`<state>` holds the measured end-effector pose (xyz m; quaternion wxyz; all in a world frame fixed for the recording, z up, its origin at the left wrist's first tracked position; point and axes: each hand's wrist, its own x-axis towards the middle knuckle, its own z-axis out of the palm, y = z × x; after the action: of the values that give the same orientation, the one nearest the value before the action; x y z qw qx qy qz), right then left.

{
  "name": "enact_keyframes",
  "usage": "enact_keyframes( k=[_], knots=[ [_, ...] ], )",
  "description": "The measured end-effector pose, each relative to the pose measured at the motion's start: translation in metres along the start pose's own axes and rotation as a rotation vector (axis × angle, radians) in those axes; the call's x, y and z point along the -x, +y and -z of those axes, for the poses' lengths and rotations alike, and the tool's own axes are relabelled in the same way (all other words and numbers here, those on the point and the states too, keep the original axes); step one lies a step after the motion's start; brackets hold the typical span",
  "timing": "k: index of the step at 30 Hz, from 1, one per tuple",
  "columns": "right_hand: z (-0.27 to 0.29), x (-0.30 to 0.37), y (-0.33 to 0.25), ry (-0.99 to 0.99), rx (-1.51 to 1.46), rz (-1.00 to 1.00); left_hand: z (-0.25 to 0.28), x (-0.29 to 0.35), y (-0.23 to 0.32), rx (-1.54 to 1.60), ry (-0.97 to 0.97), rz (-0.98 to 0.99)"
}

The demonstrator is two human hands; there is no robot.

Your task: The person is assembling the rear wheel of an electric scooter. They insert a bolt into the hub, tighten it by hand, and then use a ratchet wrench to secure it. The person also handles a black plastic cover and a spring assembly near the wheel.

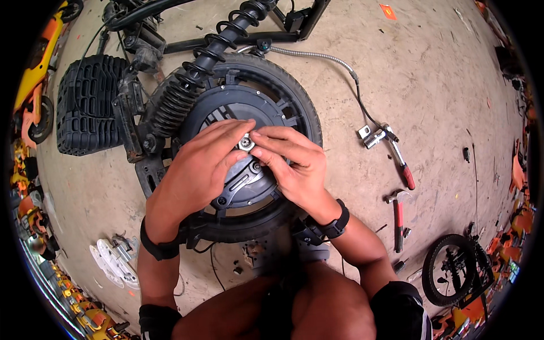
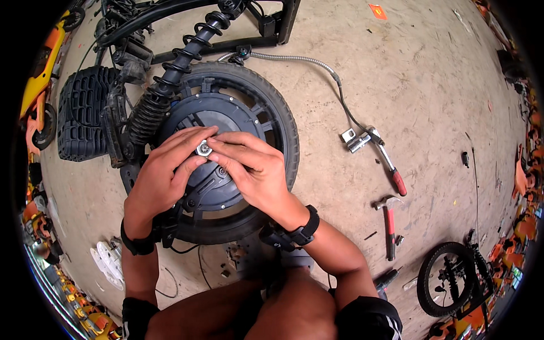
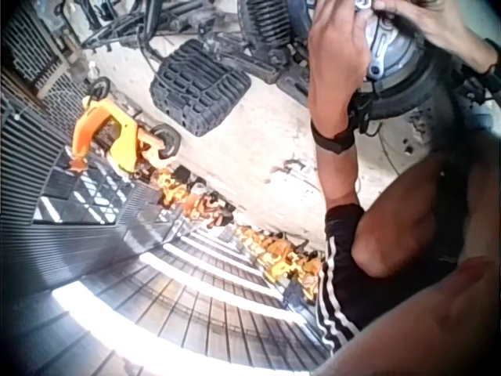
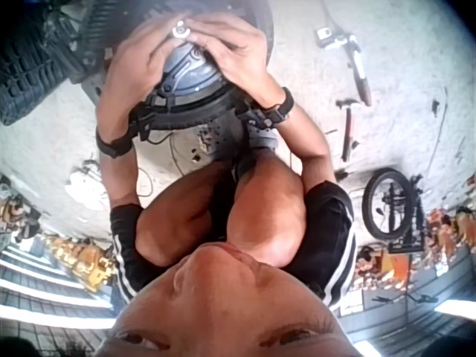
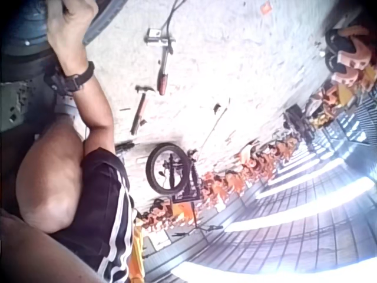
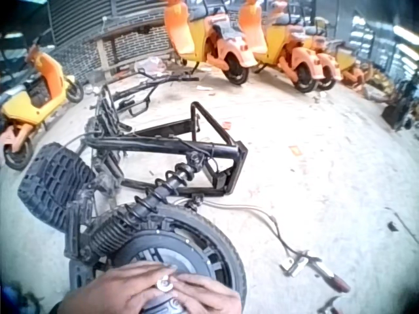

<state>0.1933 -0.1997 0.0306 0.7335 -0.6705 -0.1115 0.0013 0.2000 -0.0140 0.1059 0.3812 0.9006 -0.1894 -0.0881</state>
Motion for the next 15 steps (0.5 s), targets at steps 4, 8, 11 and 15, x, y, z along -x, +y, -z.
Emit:
enact_keyframes(
  k=[4, 8, 11, 15],
  knots=[
    [0.001, -0.0021, -0.003, -0.013, 0.002, -0.025, 0.0015, -0.0009, 0.0027, 0.007, -0.01, 0.02],
    [-0.0002, -0.0008, -0.0014, -0.004, -0.019, -0.025, -0.0005, -0.0022, 0.0003, 0.008, 0.016, 0.03],
    [-0.0007, 0.0019, 0.0008, -0.003, -0.021, -0.007, -0.0052, 0.0003, 0.0006, 0.042, 0.046, 0.043],
    [-0.0012, 0.0013, -0.0013, 0.012, 0.01, -0.013, -0.004, 0.0003, -0.0005, 0.052, 0.022, 0.049]
  ],
)
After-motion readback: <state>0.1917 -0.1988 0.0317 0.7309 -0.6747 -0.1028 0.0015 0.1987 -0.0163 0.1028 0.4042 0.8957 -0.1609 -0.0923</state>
